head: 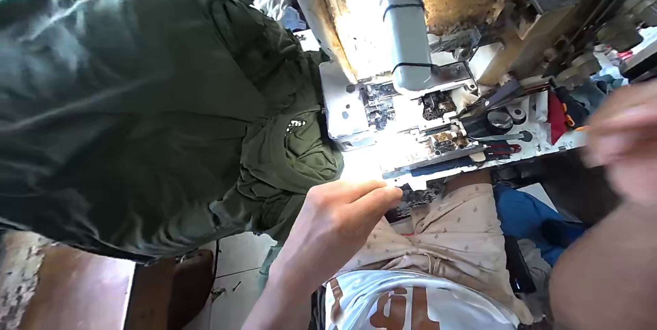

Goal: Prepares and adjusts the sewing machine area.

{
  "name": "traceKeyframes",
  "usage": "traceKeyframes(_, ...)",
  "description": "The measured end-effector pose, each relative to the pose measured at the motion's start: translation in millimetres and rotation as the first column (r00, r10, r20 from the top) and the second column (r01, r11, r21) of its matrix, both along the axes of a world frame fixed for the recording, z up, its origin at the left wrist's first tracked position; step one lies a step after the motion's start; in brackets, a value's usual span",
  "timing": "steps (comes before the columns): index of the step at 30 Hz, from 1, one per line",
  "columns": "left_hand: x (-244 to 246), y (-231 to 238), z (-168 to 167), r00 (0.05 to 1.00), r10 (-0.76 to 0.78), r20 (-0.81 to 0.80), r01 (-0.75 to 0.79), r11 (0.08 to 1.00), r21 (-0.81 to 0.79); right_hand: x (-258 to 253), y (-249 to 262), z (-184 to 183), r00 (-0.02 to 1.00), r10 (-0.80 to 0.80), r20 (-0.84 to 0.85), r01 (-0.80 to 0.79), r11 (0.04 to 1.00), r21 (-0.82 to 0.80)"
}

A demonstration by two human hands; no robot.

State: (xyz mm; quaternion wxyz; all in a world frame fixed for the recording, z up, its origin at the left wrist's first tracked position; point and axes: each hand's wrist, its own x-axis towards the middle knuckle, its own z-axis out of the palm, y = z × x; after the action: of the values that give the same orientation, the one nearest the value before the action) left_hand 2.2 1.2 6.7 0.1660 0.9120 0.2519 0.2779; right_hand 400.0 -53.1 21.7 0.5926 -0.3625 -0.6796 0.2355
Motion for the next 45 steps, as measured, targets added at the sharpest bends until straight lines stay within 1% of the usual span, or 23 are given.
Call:
traceKeyframes(2,9,-1,10,0.999,-0.044,0.016,0.043,0.998,0.043,-84,11,-3,0.996,0.085,0.024,-0.085,0.996,0.0)
traceKeyframes(3,16,-2,12,0.998,-0.054,0.032,0.053,0.997,0.058,-112,17,-10,0.988,0.157,-0.009,-0.157,0.987,-0.045)
traceKeyframes(4,22,-4,13,0.998,-0.048,0.047,0.044,0.996,0.075,-134,22,-19,0.966,0.244,-0.084,-0.253,0.961,-0.111)
traceKeyframes(5,27,-4,14,0.998,-0.027,0.058,0.021,0.995,0.101,-149,27,-29,0.921,0.333,-0.204,-0.37,0.91,-0.188)
traceKeyframes(6,30,-4,13,0.997,0.001,0.08,-0.011,0.991,0.131,-161,30,-38,0.856,0.385,-0.346,-0.482,0.837,-0.26)
traceKeyframes(7,31,-2,12,0.995,0.035,0.098,-0.051,0.986,0.161,-170,33,-46,0.781,0.393,-0.485,-0.573,0.76,-0.307)
traceKeyframes(8,31,1,10,0.991,0.068,0.112,-0.087,0.981,0.174,-178,36,-50,0.711,0.381,-0.591,-0.64,0.699,-0.319)
traceKeyframes(9,28,3,8,0.987,0.095,0.127,-0.115,0.981,0.159,-183,38,-53,0.66,0.369,-0.655,-0.681,0.662,-0.313)
traceKeyframes(10,26,6,6,0.98,0.121,0.155,-0.143,0.98,0.137,-187,40,-53,0.654,0.342,-0.675,-0.676,0.665,-0.318)
traceKeyframes(11,24,9,4,0.971,0.143,0.192,-0.165,0.98,0.107,-189,41,-53,0.682,0.306,-0.664,-0.64,0.69,-0.34)
traceKeyframes(13,20,13,1,0.948,0.184,0.261,-0.201,0.979,0.039,-190,44,-52,0.772,0.238,-0.589,-0.523,0.765,-0.376)
traceKeyframes(16,12,17,-2,0.922,0.232,0.311,-0.213,0.973,-0.092,-188,49,-52,0.903,0.185,-0.389,-0.331,0.875,-0.353)
traceKeyframes(20,7,21,-7,0.902,0.249,0.352,-0.17,0.956,-0.24,-185,50,-54,0.955,0.135,-0.264,-0.224,0.911,-0.346)
traceKeyframes(22,7,23,-9,0.903,0.253,0.347,-0.164,0.95,-0.264,-185,50,-55,0.965,0.124,-0.23,-0.199,0.919,-0.341)
traceKeyframes(27,12,29,-13,0.902,0.264,0.343,-0.19,0.954,-0.234,-186,53,-55,0.988,0.064,-0.14,-0.105,0.946,-0.306)
traceKeyframes(30,13,32,-15,0.888,0.298,0.35,-0.214,0.941,-0.261,-187,52,-54,0.991,0.061,-0.117,-0.091,0.959,-0.268)
traceKeyframes(33,13,34,-16,0.867,0.332,0.372,-0.215,0.922,-0.322,-189,52,-55,0.998,0.019,-0.054,-0.029,0.979,-0.201)
traceKeyframes(36,14,35,-15,0.859,0.373,0.349,-0.247,0.901,-0.357,-190,52,-57,0.999,-0.004,-0.043,-0.003,0.988,-0.155)
traceKeyframes(40,14,35,-18,0.845,0.408,0.346,-0.296,0.895,-0.332,-187,49,-63,0.999,-0.034,-0.003,0.034,0.988,-0.151)
traceKeyframes(42,11,37,-16,0.833,0.413,0.369,-0.317,0.902,-0.294,-182,44,-67,0.994,-0.044,0.102,0.06,0.986,-0.155)
traceKeyframes(43,8,38,-15,0.831,0.41,0.375,-0.323,0.905,-0.276,-179,41,-68,0.977,-0.049,0.206,0.078,0.987,-0.138)
traceKeyframes(45,4,40,-12,0.834,0.406,0.374,-0.335,0.911,-0.242,-173,29,-64,0.88,-0.06,0.471,0.098,0.994,-0.057)
